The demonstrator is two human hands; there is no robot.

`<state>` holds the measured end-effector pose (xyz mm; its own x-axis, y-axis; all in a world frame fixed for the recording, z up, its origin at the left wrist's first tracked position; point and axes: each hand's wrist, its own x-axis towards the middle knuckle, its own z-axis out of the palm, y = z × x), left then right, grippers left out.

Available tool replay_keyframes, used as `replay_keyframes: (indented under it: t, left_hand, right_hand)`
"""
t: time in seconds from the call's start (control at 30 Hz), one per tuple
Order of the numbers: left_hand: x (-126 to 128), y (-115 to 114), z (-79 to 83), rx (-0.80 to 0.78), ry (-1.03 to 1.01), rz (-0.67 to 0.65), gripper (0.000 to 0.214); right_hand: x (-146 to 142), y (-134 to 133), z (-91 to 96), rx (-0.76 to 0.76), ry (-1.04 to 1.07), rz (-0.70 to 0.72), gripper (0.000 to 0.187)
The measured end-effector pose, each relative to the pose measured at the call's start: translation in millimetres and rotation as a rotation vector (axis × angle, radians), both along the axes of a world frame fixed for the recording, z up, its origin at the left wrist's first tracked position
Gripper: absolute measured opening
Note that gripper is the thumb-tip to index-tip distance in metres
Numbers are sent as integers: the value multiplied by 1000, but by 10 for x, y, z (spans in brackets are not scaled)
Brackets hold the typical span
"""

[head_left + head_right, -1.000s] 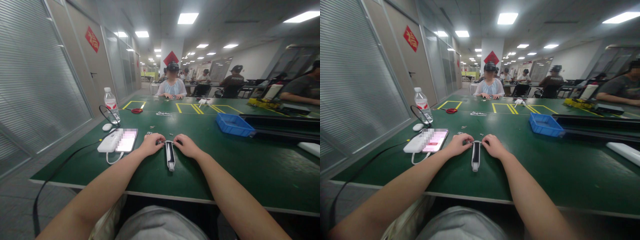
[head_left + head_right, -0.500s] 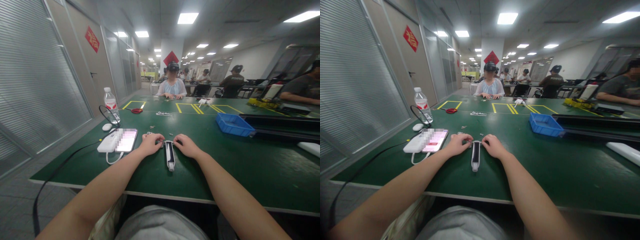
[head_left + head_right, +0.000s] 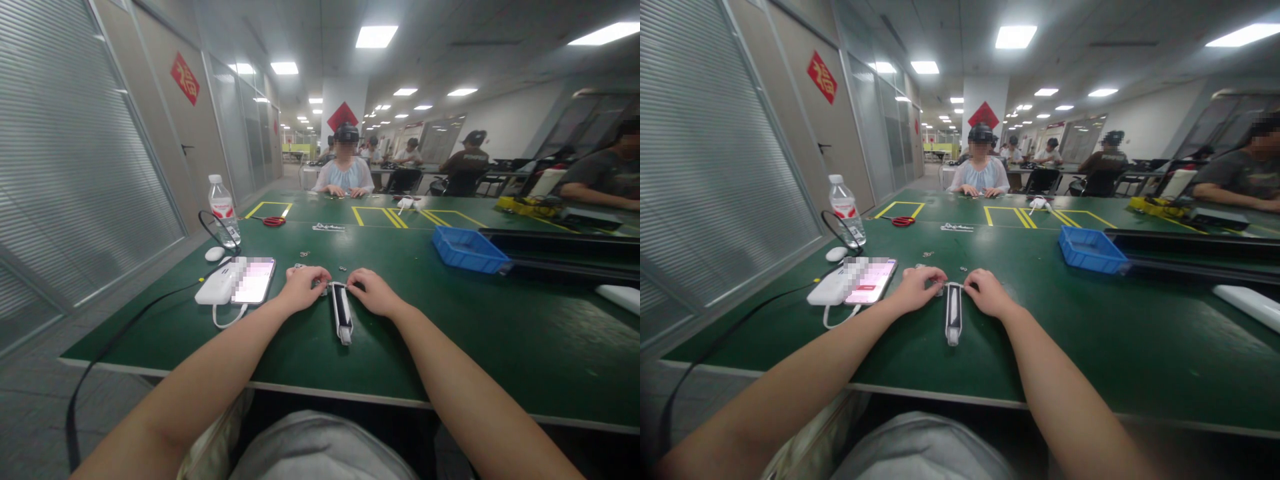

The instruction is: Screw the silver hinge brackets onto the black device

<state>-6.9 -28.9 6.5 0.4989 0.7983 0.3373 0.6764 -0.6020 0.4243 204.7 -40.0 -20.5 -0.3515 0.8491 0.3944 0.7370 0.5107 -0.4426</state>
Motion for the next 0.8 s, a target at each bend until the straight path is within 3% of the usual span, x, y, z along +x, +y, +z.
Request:
replay_keyframes:
  t: [0.27,0.8]
  left_hand:
    - [6,-16,3,-58,-5,31,19]
    - [4,4,-55,6,48,0,21]
  right_hand:
    - [15,17,-25,10,-2,3,8]
    - [-10,-20,19,-2,-4,-8,10]
